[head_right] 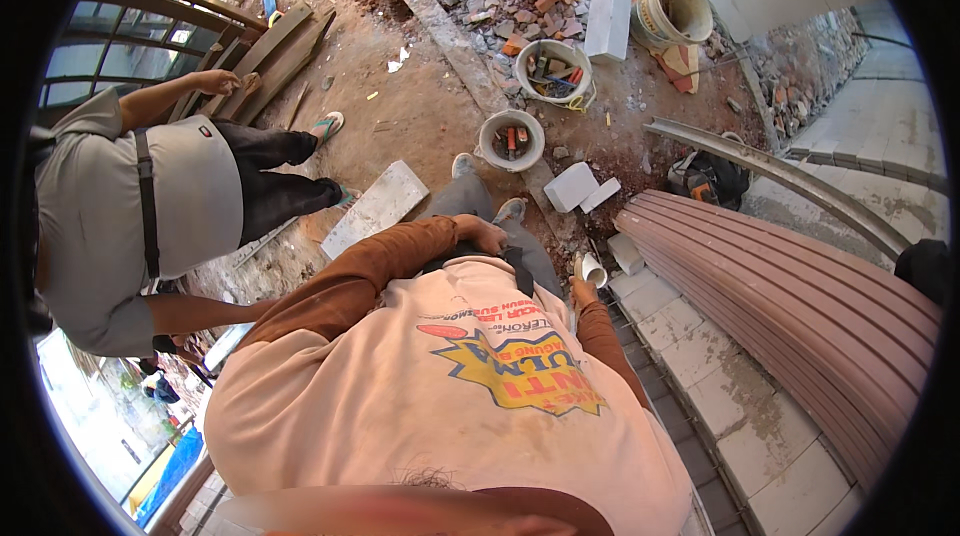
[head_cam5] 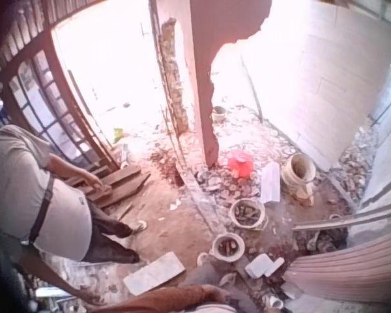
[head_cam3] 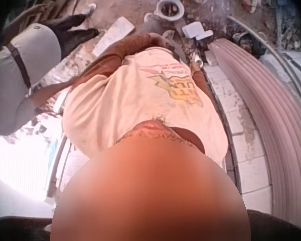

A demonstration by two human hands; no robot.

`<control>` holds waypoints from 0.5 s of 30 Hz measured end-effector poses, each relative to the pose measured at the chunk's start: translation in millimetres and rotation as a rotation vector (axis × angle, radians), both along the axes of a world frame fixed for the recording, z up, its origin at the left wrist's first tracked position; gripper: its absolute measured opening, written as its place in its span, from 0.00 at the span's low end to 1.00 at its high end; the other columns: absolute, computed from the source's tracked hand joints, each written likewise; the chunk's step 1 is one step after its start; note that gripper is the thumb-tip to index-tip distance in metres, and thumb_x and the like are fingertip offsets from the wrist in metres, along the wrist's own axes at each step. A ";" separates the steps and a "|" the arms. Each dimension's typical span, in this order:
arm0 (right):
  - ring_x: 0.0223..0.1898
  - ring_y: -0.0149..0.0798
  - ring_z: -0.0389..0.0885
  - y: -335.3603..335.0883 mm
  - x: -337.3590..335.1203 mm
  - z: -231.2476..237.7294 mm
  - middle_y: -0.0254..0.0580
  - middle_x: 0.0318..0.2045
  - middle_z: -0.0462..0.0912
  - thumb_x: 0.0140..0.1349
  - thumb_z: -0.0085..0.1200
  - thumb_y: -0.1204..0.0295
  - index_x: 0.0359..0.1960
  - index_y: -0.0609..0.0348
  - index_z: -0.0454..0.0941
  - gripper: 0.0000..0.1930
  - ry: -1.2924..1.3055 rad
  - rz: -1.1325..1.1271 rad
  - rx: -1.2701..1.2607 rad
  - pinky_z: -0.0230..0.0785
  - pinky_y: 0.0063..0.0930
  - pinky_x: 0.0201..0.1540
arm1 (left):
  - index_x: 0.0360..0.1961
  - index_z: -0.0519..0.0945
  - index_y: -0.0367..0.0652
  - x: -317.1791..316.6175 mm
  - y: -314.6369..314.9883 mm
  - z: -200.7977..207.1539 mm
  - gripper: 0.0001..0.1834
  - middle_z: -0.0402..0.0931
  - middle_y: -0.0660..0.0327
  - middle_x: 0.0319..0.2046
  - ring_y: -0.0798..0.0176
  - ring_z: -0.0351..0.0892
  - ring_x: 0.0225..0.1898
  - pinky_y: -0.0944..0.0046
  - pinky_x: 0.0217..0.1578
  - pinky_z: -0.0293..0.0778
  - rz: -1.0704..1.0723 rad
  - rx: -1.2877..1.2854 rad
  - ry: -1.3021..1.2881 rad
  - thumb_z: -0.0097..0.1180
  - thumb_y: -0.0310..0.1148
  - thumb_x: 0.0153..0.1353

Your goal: The person kneels on a debris-covered floor and uses a tape measure to mark a wall. They then position a long metal trim piece along the wall and secure it by tapping with a hammer. The person also uses a brush to clean the wall surface near the trim.

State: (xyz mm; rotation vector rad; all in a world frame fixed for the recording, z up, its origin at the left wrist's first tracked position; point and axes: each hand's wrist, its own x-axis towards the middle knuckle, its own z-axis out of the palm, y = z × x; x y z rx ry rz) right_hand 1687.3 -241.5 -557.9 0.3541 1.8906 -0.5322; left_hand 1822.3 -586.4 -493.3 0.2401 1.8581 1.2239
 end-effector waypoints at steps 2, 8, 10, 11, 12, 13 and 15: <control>0.13 0.40 0.73 -8.5 -14.4 -8.5 0.39 0.14 0.74 0.64 0.59 0.59 0.20 0.57 0.74 0.19 -0.010 0.071 -0.041 0.65 0.38 0.17 | 0.34 0.82 0.30 22.1 -13.0 -4.7 0.19 0.79 0.48 0.26 0.52 0.72 0.29 0.46 0.34 0.65 0.185 0.022 0.016 0.53 0.39 0.55; 0.14 0.42 0.74 -77.0 -63.1 -22.1 0.43 0.14 0.74 0.65 0.57 0.60 0.25 0.64 0.78 0.18 -0.129 0.465 0.133 0.63 0.40 0.16 | 0.34 0.80 0.29 70.5 -57.1 -7.6 0.21 0.72 0.57 0.22 0.62 0.67 0.28 0.52 0.32 0.66 0.442 0.196 -0.243 0.60 0.41 0.53; 0.14 0.42 0.74 -114.8 -70.5 -21.7 0.44 0.15 0.76 0.65 0.56 0.60 0.29 0.67 0.79 0.18 -0.144 0.464 0.137 0.64 0.39 0.17 | 0.34 0.81 0.28 73.8 -74.1 -10.3 0.20 0.76 0.54 0.24 0.59 0.71 0.28 0.51 0.33 0.67 0.431 0.189 -0.214 0.60 0.41 0.53; 0.14 0.42 0.75 -134.7 -74.7 -20.4 0.44 0.16 0.76 0.65 0.56 0.60 0.31 0.68 0.79 0.18 -0.119 0.469 0.183 0.64 0.39 0.18 | 0.34 0.81 0.28 73.8 -83.0 -12.7 0.20 0.78 0.52 0.24 0.57 0.73 0.29 0.50 0.34 0.68 0.423 0.160 -0.192 0.59 0.40 0.53; 0.15 0.41 0.75 -155.9 -77.1 -18.4 0.44 0.18 0.78 0.64 0.57 0.60 0.36 0.70 0.80 0.19 -0.109 0.491 0.169 0.64 0.38 0.19 | 0.35 0.81 0.28 73.9 -92.6 -15.5 0.20 0.79 0.50 0.26 0.55 0.74 0.29 0.49 0.34 0.68 0.458 0.170 -0.124 0.59 0.40 0.54; 0.15 0.41 0.75 -178.4 -76.2 -16.9 0.44 0.18 0.78 0.64 0.58 0.59 0.36 0.71 0.80 0.20 -0.077 0.481 0.119 0.65 0.38 0.19 | 0.35 0.82 0.28 74.6 -103.4 -18.4 0.20 0.81 0.48 0.27 0.52 0.76 0.30 0.48 0.34 0.69 0.504 0.163 -0.042 0.59 0.40 0.54; 0.15 0.40 0.74 -228.0 -70.7 -13.8 0.44 0.20 0.79 0.64 0.58 0.59 0.36 0.71 0.80 0.20 0.026 0.480 0.110 0.65 0.38 0.20 | 0.36 0.82 0.28 79.6 -130.9 -23.5 0.19 0.83 0.44 0.30 0.48 0.79 0.31 0.47 0.35 0.69 0.527 0.124 0.024 0.59 0.38 0.54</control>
